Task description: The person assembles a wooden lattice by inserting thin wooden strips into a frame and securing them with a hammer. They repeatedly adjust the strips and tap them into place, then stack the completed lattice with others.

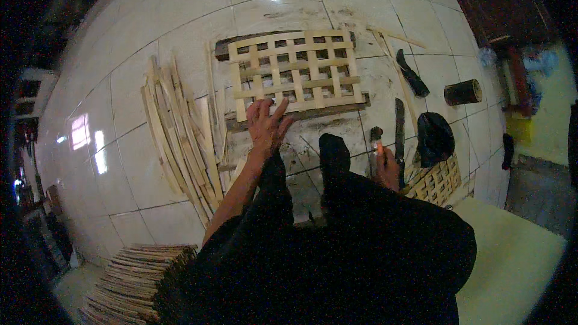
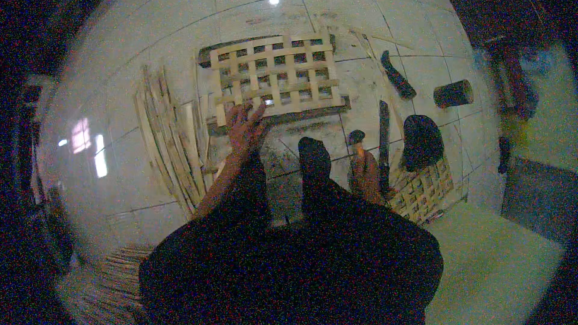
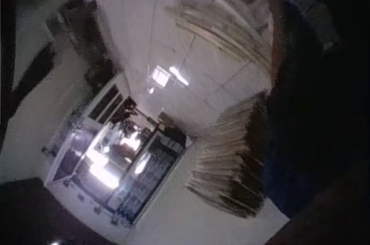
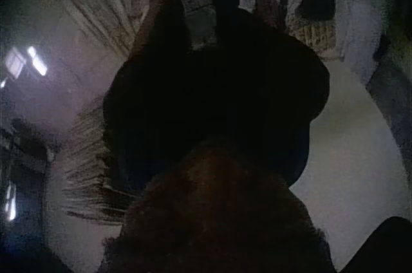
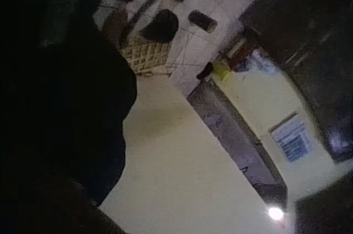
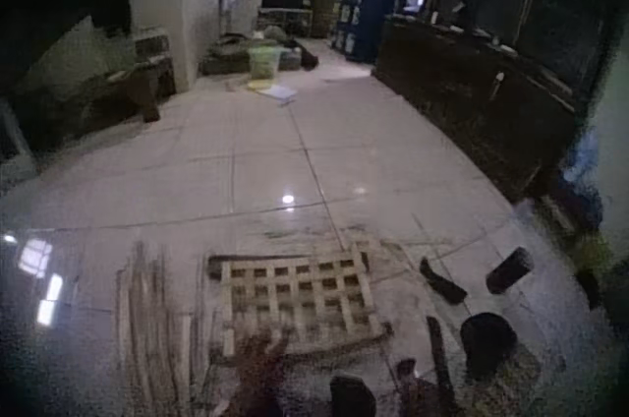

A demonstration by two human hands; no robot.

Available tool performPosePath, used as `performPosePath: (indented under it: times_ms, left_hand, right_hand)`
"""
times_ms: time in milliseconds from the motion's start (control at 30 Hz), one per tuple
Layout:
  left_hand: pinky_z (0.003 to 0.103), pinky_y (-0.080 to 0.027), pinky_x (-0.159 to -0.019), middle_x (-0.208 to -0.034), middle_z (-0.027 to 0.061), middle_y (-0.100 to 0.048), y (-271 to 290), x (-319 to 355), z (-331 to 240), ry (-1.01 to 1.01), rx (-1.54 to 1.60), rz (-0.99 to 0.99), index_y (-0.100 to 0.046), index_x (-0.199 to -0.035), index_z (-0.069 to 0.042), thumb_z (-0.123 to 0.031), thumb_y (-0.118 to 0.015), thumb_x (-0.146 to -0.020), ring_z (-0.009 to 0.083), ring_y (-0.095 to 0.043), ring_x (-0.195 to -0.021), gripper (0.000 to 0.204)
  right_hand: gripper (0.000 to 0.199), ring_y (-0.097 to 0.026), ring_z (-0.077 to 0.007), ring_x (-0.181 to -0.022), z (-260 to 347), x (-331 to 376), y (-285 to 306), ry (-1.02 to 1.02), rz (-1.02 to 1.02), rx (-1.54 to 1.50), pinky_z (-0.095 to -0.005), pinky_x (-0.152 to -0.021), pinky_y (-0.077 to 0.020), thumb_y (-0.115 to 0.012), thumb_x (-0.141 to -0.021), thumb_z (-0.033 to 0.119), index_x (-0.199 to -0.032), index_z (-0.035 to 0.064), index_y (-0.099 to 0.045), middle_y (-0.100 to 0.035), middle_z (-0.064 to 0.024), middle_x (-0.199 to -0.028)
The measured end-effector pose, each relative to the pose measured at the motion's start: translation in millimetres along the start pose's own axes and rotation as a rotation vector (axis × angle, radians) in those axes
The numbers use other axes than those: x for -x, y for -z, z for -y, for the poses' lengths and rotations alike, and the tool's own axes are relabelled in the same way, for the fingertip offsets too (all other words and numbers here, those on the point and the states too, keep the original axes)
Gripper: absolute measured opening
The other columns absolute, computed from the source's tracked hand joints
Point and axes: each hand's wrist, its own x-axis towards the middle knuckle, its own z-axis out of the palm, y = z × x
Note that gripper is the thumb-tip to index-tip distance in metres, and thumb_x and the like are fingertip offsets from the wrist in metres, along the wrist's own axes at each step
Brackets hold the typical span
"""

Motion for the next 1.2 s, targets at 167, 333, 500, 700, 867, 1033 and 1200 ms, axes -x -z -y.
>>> performPosePath:
  times_ms: [167,333,500,700,867,1033,1200]
  left_hand:
    - [0.049,-0.024,-0.104,-0.121,0.009,-0.054,1.5,0.7,-8.2,0.039,-0.099,-0.009,-0.059,-0.125,-0.028,-0.032,-0.068,-0.081,0.0307,-0.043,-0.115,0.046]
    - [0.049,-0.021,-0.107,-0.123,0.0067,-0.056,-8.6,-1.4,-1.7,0.046,-0.094,-0.068,-0.06,-0.123,-0.031,-0.034,-0.068,-0.08,0.0302,-0.04,-0.125,0.043]
    - [0.049,-0.021,-0.109,-0.133,0.0083,-0.05,-5.9,1.0,-2.6,0.099,-0.01,0.036,-0.049,-0.134,-0.02,-0.035,-0.067,-0.08,0.0306,-0.038,-0.13,0.059]
    - [0.047,-0.031,-0.106,-0.135,0.0137,-0.048,-0.8,10.2,17.7,0.12,0.313,-0.008,-0.044,-0.134,-0.006,-0.014,-0.072,-0.076,0.034,-0.038,-0.13,0.065]
    - [0.047,-0.033,-0.104,-0.131,0.0148,-0.05,-14.4,10.7,21.0,0.095,0.287,-0.109,-0.058,-0.115,-0.002,-0.009,-0.074,-0.073,0.0347,-0.043,-0.125,0.046]
    - [0.046,-0.037,-0.102,-0.124,0.0135,-0.055,-15.8,7.8,18.6,0.122,0.351,-0.122,-0.062,-0.109,-0.004,-0.008,-0.074,-0.071,0.0348,-0.045,-0.123,0.041]
    - [0.045,-0.04,-0.1,-0.119,0.0117,-0.058,-16.6,11.4,23.3,0.12,0.296,-0.117,-0.063,-0.107,-0.004,-0.008,-0.075,-0.069,0.0348,-0.048,-0.121,0.04]
  right_hand:
    - [0.034,-0.054,-0.0228,-0.065,62.7,-43.5,38.7,0.114,0.091,-0.055,-0.0355,-0.063,-0.0458,-0.044,-0.099,0.027,-0.122,0.0033,-0.053,-0.06,-0.0129,-0.077]
    - [0.036,-0.062,-0.0289,-0.079,161.6,-109.8,51.4,0.333,0.344,-0.004,-0.0389,-0.071,-0.0476,-0.043,-0.1,0.028,-0.126,0.0049,-0.051,-0.064,-0.0184,-0.094]
    - [0.049,-0.057,-0.0404,-0.109,197.9,-168.0,6.7,0.576,0.56,0.187,-0.0456,-0.093,-0.0454,-0.037,-0.1,0.041,-0.134,0.0071,-0.046,-0.06,-0.0231,-0.117]
    - [0.042,-0.06,-0.0379,-0.102,213.9,-199.9,-28.6,0.606,0.815,0.293,-0.0403,-0.087,-0.0465,-0.042,-0.1,0.03,-0.136,0.0086,-0.044,-0.059,-0.0223,-0.119]
    - [0.043,-0.06,-0.0375,-0.105,215.3,-201.1,-37.9,0.612,0.7,0.166,-0.04,-0.088,-0.0463,-0.045,-0.099,0.028,-0.138,0.011,-0.042,-0.059,-0.0222,-0.117]
    - [0.042,-0.06,-0.0385,-0.102,209.4,-191.1,-38.5,0.593,0.763,0.303,-0.0396,-0.088,-0.0467,-0.044,-0.099,0.025,-0.139,0.0134,-0.042,-0.062,-0.021,-0.114]
    - [0.04,-0.059,-0.038,-0.105,214.7,-194.6,-41.8,0.484,0.646,0.194,-0.0411,-0.088,-0.0469,-0.042,-0.1,0.027,-0.138,0.0163,-0.043,-0.061,-0.0188,-0.116]
